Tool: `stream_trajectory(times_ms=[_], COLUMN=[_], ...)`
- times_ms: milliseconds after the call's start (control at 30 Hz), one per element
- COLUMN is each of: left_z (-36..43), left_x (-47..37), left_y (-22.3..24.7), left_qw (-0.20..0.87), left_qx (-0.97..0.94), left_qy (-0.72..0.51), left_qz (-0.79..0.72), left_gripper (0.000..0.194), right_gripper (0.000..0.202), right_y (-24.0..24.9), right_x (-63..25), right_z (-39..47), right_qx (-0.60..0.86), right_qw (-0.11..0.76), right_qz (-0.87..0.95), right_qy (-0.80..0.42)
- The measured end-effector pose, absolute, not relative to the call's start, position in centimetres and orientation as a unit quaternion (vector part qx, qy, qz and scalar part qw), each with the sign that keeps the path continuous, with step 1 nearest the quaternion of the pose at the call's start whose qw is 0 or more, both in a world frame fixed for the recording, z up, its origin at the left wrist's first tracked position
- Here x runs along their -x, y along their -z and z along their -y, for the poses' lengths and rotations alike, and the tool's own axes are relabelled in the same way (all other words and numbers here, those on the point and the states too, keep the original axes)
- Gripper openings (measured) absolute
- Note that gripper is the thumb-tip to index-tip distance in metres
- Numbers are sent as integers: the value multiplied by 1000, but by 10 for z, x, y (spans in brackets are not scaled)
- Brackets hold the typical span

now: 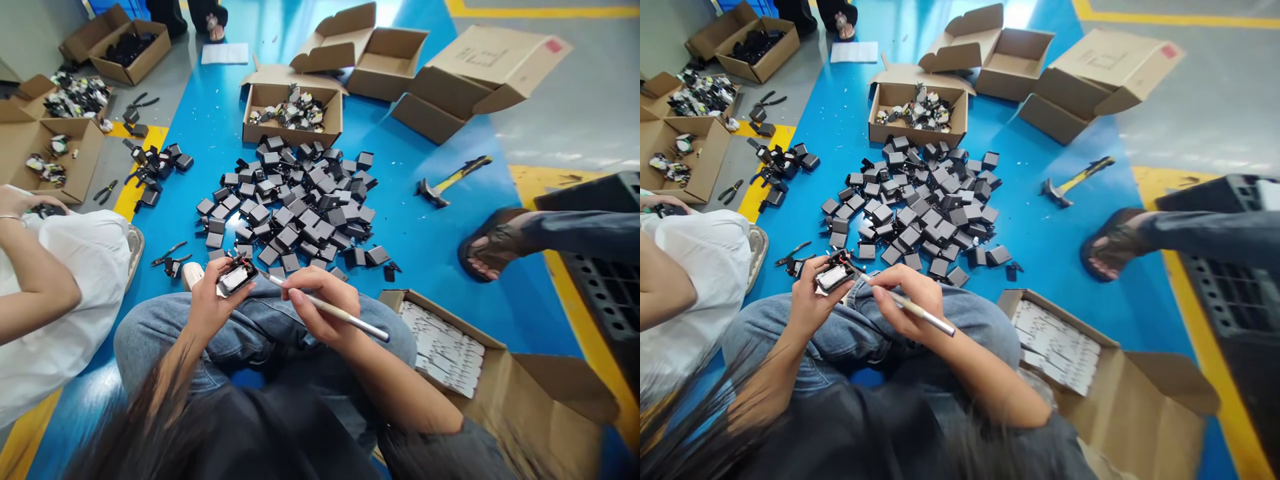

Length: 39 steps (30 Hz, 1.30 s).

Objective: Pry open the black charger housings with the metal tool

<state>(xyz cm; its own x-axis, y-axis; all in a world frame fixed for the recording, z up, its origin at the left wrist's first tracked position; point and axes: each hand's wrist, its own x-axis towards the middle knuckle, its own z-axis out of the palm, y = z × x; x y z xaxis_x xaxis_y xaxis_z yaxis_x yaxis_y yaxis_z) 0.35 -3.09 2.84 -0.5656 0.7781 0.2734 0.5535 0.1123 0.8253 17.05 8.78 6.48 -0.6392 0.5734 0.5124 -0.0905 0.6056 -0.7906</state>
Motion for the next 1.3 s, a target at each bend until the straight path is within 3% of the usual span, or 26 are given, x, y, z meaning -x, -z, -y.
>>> stream_trajectory(times_ms=[200,400,633,833,1300], left_z=[32,36,37,35,34], left_x=[-3,1,0,-7,-12], left_y=[-28,-24,-29,-34,-35], left_qw=[116,208,253,209,146], left_qx=[-461,-423,-393,-449,-506], left_qy=[-476,-493,-484,-451,-439], left_qz=[-740,-731,-740,-742,-728], left_gripper=[42,48,50,44,40], right_gripper=[5,7,8,21,25], right_y=[-69,-74,-71,-67,-64], right_x=[-171,-172,-176,-172,-168], right_z=[-88,-100,-100,-97,-94], right_qx=[175,141,125,148,173], right_qw=[383,373,421,418,410], right_qz=[820,802,827,849,864], right_qy=[-387,-445,-351,-289,-236])
